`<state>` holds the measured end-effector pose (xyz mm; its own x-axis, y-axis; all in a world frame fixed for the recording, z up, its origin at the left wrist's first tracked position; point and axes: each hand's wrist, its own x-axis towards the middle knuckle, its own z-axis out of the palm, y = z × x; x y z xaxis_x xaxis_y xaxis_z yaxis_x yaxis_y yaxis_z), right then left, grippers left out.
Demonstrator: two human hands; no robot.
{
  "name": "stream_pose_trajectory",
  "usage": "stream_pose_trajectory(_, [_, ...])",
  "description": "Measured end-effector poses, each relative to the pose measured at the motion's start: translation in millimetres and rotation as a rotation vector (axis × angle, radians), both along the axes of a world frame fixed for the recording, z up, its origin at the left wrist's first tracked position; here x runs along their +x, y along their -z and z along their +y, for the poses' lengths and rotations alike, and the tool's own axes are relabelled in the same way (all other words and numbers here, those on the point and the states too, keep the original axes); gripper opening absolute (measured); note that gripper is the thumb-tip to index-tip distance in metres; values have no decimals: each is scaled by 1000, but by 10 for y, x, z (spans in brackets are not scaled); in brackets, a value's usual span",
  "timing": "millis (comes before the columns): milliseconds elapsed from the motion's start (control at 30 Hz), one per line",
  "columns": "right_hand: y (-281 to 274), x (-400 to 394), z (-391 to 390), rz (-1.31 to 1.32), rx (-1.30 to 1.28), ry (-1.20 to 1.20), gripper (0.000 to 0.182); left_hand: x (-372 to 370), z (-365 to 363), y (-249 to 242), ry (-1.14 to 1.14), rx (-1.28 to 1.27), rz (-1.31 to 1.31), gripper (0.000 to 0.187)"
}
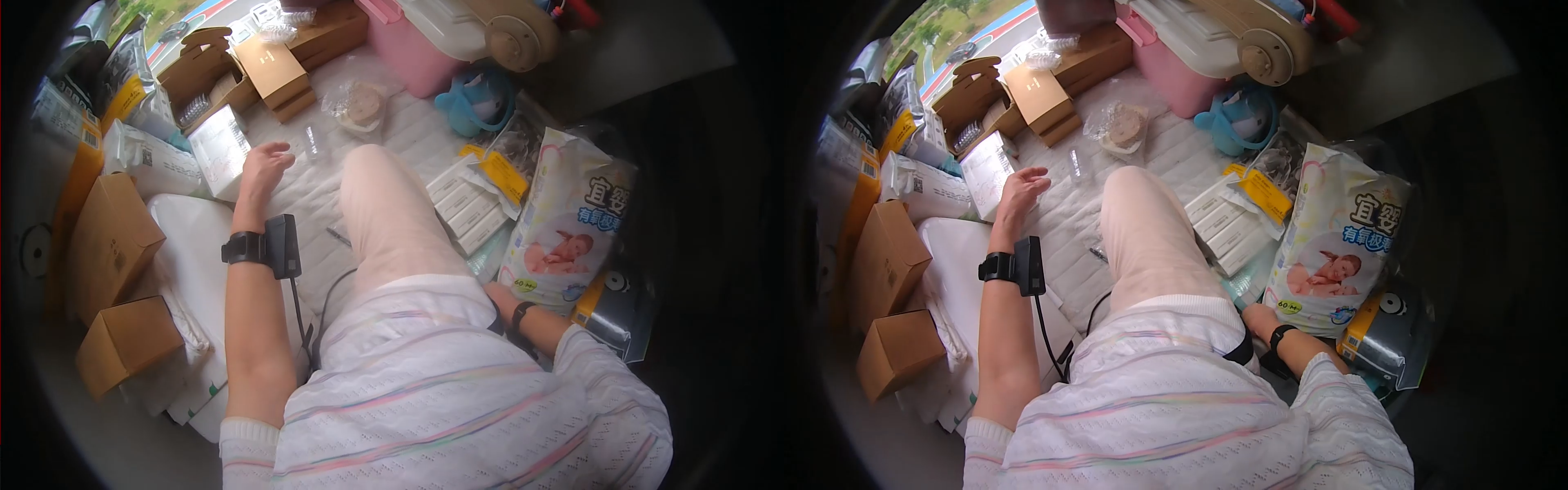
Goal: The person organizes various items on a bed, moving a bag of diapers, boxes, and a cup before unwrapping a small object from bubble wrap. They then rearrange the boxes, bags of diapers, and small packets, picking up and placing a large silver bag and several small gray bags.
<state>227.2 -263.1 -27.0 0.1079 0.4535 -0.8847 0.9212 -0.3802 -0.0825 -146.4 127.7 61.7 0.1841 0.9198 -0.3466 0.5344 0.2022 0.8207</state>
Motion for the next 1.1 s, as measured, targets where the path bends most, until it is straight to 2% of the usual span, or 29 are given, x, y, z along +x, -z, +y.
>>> stream_pose_trajectory(67, [-46, 4, 7, 69, -48, 42, 27, 5, -18, 15, -18, -19, -11, 37])
stream_pose_trajectory(133, [-588, -200, 212, 24, -87, -116, 29, 7, -21, 14, -32, -29, -26, 37])
stream_pose_trajectory(233, [-1097, -205, 137, 259, -164, 156, 35, 13, -44, 6, -16, -34, 5, 37])
stream_pose_trajectory(333, [-1514, -18, -121, 369, -256, 187, 35, 8, -87, -42, -38, -34, 19, 36])
stream_pose_trajectory(533, [-2059, 358, -541, 342, -404, 295, 35, -30, -88, 62, -34, -34, 109, 34])
stream_pose_trajectory(800, [-1846, 371, -791, 278, -361, 270, 35, -4, -144, 87, -24, -82, 147, 34])
stream_pose_trajectory(900, [-1687, 305, -1025, 327, -317, 223, 35, 27, -172, 18, -3, -90, 155, 34])
stream_pose_trajectory(1000, [-1431, 176, -1259, 411, -263, 145, 36, -38, -115, 28, 19, -80, 39, 41])
stream_pose_trajectory(1100, [-1253, 9, -1531, 485, -234, 104, 36, -28, -112, 0, 57, -84, 83, 36])
